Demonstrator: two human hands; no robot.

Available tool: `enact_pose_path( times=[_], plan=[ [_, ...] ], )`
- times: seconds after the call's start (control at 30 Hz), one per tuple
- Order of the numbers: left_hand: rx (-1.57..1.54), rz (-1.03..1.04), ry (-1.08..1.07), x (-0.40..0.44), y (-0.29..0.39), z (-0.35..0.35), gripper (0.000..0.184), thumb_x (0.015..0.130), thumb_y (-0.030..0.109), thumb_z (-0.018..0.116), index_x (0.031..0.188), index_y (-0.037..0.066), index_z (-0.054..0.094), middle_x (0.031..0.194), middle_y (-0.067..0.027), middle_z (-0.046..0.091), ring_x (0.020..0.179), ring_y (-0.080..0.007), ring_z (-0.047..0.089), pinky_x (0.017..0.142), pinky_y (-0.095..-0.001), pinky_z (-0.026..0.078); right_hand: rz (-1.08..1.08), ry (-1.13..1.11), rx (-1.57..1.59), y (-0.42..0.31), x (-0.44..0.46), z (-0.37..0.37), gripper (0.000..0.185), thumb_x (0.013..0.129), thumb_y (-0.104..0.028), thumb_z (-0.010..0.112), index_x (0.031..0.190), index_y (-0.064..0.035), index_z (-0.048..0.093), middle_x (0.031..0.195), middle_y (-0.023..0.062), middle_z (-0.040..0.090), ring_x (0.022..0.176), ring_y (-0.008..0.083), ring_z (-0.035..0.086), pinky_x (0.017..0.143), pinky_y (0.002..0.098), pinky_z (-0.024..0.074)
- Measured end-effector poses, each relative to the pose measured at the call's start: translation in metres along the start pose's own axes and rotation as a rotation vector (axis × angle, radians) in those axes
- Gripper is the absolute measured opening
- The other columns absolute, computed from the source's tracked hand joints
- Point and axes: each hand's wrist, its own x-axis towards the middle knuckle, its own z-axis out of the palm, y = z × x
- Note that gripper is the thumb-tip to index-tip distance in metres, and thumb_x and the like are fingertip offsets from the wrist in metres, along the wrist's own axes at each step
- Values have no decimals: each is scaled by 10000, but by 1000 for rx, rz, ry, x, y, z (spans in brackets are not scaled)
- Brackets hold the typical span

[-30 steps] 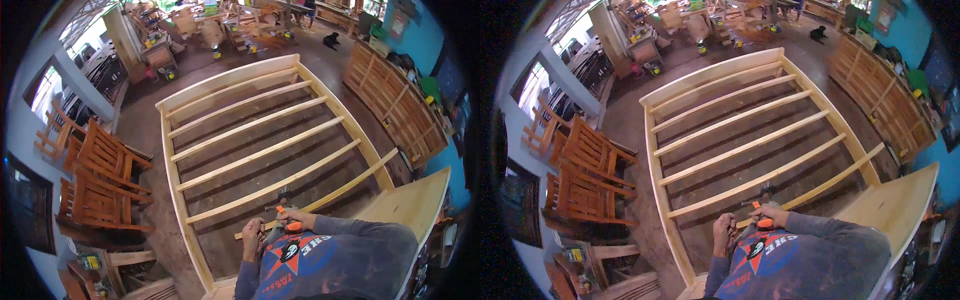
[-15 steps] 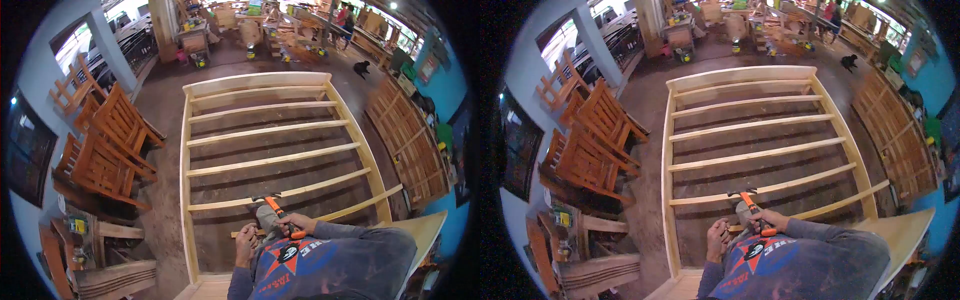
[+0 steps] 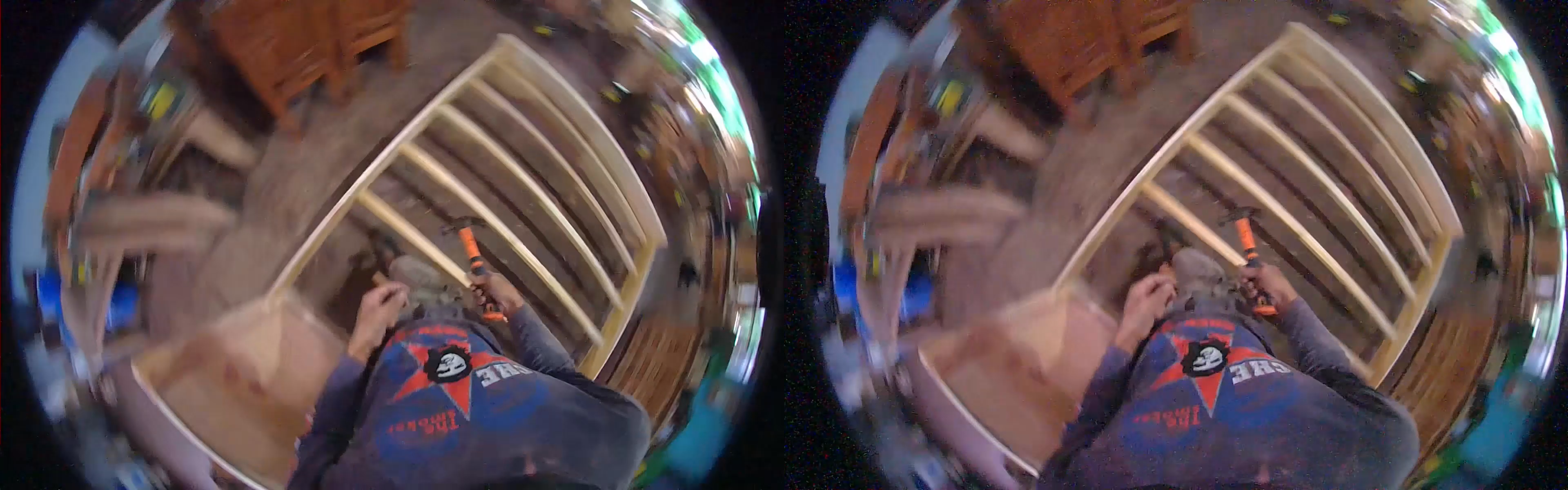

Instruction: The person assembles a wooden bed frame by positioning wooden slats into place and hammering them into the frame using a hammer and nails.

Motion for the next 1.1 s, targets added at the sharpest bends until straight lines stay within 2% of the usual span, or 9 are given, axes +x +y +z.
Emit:
enact_pose_path(
  times=[0.07,0.4,0.5,0.67,0.8,0.87,0.93,1.03,1.1],
  plan=[
    [-232,-50,96,-8,15,-22,201,928,199,642,1048,41,674,808,48,596,560,-10,411,473,-187,286,90,160,-218,-7,28,-14,295,890,-296,714,857,-85,510,612,6,503,454,85,467,401,258,364],
    [-404,-115,418,-2,52,-75,257,895,229,713,1068,43,673,793,34,632,539,-12,418,473,-199,309,235,233,-744,-92,94,11,251,844,-294,727,828,-74,607,615,21,540,476,137,523,431,301,406],
    [-462,-130,442,15,46,-70,252,895,229,714,1066,48,676,793,34,643,534,-14,420,466,-201,313,60,-31,-852,-143,104,45,258,841,-275,688,744,-66,573,604,16,542,465,133,520,431,306,415],
    [-470,-59,503,36,38,-92,201,913,225,678,1025,59,695,807,35,657,524,-16,414,460,-203,312,-48,-14,-1082,-168,152,93,269,860,-294,670,782,-50,588,623,21,549,492,122,517,457,301,414],
    [-326,33,594,59,36,-144,172,922,198,655,974,45,714,816,30,658,636,-46,534,553,-205,407,-111,-57,-1166,-173,172,132,267,884,-289,652,790,-68,537,600,13,522,433,112,472,394,293,365],
    [-295,-157,730,73,28,-185,161,918,186,657,967,49,727,832,30,661,726,-66,576,641,-224,450,-55,-37,-1165,-171,165,164,263,893,-286,642,797,-63,541,609,15,529,457,112,484,416,296,377],
    [-483,-52,786,98,18,-225,163,904,184,680,975,48,736,843,27,667,741,-73,573,674,-243,455,5,1,-1156,-172,156,192,261,902,-284,633,805,-58,545,618,16,535,482,112,496,438,300,389],
    [-159,-120,852,149,5,-301,167,890,173,704,968,30,740,840,8,678,761,-77,585,693,-256,465,-41,42,-1262,-158,159,208,248,908,-271,625,856,-34,575,639,15,540,557,111,526,510,306,424],
    [-267,-157,823,211,-68,-360,184,885,167,707,968,6,741,818,-3,684,757,-85,601,715,-267,486,-132,-37,-1236,-143,168,205,285,913,-264,625,1042,-13,585,700,39,557,624,112,519,564,318,431]
  ],
)
